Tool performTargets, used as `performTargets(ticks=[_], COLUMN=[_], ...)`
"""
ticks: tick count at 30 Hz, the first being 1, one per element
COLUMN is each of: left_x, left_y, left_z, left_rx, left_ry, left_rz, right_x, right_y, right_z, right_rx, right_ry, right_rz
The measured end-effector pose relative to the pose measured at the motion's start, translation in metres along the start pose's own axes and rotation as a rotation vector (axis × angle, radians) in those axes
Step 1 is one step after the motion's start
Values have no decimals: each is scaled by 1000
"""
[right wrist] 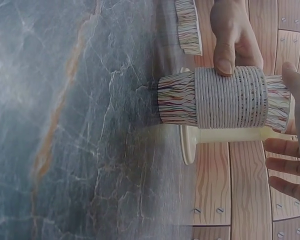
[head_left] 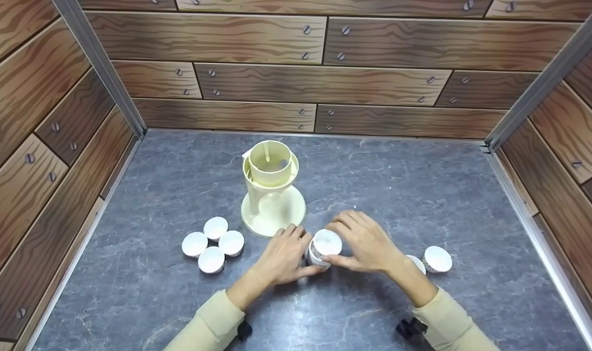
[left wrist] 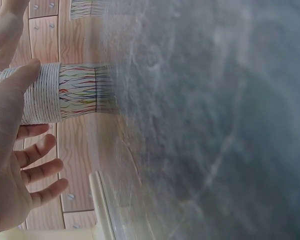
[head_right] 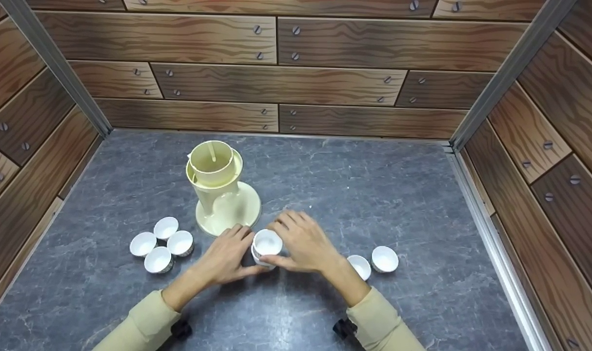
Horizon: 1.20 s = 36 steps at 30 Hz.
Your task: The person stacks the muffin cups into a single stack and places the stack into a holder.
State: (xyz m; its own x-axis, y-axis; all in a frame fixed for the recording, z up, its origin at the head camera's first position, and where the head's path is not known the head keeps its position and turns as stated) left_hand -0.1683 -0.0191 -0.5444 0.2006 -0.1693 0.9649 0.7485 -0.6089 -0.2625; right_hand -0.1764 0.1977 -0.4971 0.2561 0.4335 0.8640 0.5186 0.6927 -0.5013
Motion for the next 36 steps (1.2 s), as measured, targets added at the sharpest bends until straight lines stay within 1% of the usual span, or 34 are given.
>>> performTargets(ticks=[6,20,25,28,36], left_x=[0,1,1,1,1], left_y=[-1,0,-1,-1,0], left_z=[0,-1,-1,0,0], left_rx=[6,-8,-1,-1,-8], left_ry=[4,-9,-6,-10,-20], left_rz=[-23,12,2,-6,-5], right_x=[-2,-9,-11,-12,-15], right_y=[0,0,0,0,2], right_z=[0,-1,-1,-2,-2], right_rx=[-10,-22,-23,-32,-62], right_ry=[0,-7,-7,-7,-25], right_rz=[-21,-40,-39,-50,-85])
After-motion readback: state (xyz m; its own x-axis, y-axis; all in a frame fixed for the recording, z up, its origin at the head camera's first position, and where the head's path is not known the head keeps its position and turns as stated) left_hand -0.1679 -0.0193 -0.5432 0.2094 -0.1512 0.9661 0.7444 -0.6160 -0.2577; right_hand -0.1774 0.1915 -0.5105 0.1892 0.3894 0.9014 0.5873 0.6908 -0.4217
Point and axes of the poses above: each hand's wrist, its own y-axis away from the middle knuckle, its own x-axis out of the back of the hand, z = x × y, the point moved 2 cm from there along -y, towards the middle knuckle, and after that the axes turned 5 degrees about -y, right-handed, at the moved point
